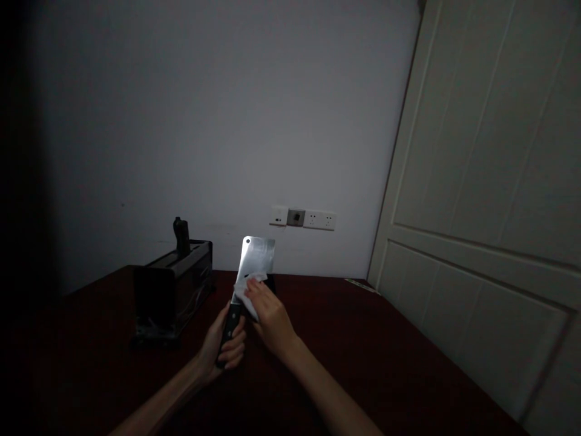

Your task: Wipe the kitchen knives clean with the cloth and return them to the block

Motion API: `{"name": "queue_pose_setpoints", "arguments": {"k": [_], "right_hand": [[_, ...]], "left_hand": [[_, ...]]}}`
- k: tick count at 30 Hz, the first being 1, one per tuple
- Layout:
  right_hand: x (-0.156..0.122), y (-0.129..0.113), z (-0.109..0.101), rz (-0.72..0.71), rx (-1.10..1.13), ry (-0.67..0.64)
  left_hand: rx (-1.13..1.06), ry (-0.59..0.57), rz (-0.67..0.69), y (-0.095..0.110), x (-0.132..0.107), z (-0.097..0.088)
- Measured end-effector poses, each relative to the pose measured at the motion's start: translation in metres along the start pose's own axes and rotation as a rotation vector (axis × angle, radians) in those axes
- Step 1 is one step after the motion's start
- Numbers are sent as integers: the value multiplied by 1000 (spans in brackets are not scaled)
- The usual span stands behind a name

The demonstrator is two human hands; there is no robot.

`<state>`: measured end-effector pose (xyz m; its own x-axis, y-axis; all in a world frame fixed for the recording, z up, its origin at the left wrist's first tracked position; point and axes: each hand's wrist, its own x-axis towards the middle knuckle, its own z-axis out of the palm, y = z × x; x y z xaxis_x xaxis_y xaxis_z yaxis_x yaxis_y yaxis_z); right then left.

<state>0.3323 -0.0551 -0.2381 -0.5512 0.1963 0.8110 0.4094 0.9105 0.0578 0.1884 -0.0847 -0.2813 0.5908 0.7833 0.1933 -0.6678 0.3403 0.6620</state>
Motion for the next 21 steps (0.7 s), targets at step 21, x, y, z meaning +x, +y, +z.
{"name": "queue_pose_setpoints", "arguments": {"k": [21], "right_hand": [[-21,1,-46,-88,54,-280]], "left_hand": [[13,-70,-92,-1,-2,5]]}}
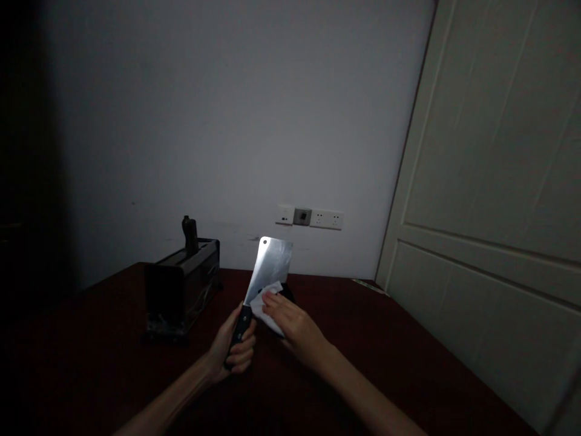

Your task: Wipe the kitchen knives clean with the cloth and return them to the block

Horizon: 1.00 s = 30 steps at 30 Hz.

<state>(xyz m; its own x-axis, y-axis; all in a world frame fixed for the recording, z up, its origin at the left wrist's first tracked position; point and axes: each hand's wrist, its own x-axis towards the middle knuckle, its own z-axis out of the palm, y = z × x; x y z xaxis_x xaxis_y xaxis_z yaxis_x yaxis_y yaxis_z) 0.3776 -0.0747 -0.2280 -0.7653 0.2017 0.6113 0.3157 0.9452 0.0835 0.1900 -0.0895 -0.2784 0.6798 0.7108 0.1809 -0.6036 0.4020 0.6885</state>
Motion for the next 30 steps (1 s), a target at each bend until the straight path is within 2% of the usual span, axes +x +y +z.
{"name": "queue_pose_setpoints", "arguments": {"k": [2,4,8,10,13,17,20,23,30], "right_hand": [[-1,2,-2,3,16,-19],[7,15,-11,33,24,11],[31,54,-34,132,-24,162],[39,64,-37,166,-60,229],[35,53,-24,155,-78,234],[14,13,10,33,-32,127],[5,-3,18,-2,11,61],[10,8,5,18,41,53],[40,70,-43,148,-43,193]], "left_hand": [[0,13,-9,0,0,0],[-2,10,-20,-2,1,-1],[-10,8,-49,-6,1,-1],[-11,10,-64,-6,1,0],[-11,-9,-60,-5,1,2],[-38,1,-6,-2,0,-1],[-58,24,-12,-1,0,-3],[-58,-6,-21,0,0,-2],[-55,-58,-67,-3,-1,3]]}}
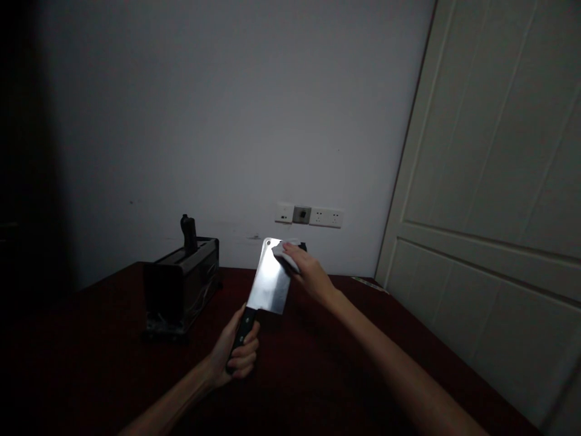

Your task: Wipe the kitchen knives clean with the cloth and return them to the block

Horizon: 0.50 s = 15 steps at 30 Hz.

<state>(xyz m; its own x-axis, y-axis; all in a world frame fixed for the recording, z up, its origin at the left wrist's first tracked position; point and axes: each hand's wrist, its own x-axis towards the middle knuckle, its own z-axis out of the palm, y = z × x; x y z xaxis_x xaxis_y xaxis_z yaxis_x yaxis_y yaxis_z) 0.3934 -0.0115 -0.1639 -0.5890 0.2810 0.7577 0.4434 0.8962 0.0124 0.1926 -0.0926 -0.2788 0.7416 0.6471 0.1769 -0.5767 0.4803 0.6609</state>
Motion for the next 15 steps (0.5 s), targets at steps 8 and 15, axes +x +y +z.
{"name": "queue_pose_setpoints", "arguments": {"k": [8,15], "right_hand": [[-26,-54,12,-204,36,-248],[-11,-51,2,-188,90,-287]], "left_hand": [[17,65,15,-1,-1,3],[27,58,-28,-4,0,3]]}}
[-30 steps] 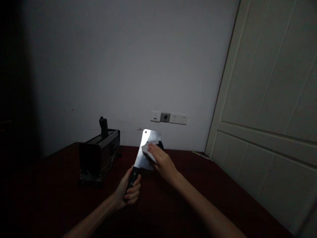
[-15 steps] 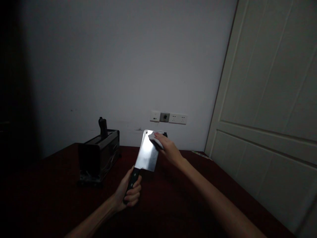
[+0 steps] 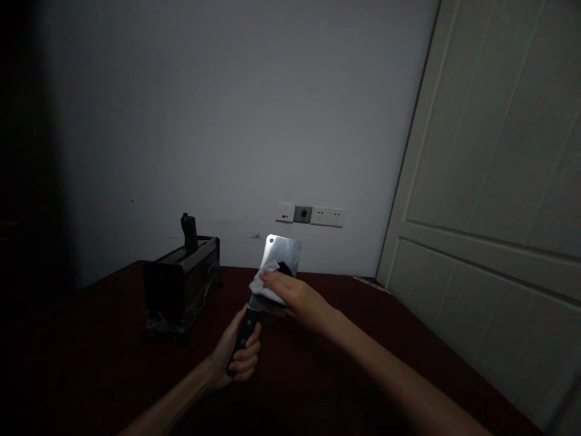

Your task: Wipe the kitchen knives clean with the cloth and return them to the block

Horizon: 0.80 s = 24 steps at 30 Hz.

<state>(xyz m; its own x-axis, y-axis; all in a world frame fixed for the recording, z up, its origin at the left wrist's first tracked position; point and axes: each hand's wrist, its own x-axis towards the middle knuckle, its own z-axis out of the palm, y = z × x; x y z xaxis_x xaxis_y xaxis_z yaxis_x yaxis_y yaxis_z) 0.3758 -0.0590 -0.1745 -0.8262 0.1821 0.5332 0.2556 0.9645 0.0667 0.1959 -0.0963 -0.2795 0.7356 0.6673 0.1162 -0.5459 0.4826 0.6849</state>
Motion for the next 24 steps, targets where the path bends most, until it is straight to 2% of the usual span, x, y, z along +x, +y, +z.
{"name": "queue_pose_setpoints", "arguments": {"k": [3,6,9,12,15,18,22,24], "right_hand": [[9,28,-19,113,-40,130],[12,35,-22,171,-54,191],[6,16,-2,121,-21,145],[-5,-12,23,18,45,35],[-8,-23,30,-24,82,-36],[0,-7,15,21,68,2],[18,30,-11,167,-14,200],[23,35,-14,218,-48,294]], "left_hand": [[6,-27,-25,-2,1,0],[4,-34,-32,-2,1,1],[-10,-38,-22,-2,1,-1],[-17,-12,1,-1,1,-5],[-5,19,19,-1,1,-7],[13,34,11,-1,1,-3],[39,44,-26,-2,1,2],[51,45,-38,-2,1,3]]}}
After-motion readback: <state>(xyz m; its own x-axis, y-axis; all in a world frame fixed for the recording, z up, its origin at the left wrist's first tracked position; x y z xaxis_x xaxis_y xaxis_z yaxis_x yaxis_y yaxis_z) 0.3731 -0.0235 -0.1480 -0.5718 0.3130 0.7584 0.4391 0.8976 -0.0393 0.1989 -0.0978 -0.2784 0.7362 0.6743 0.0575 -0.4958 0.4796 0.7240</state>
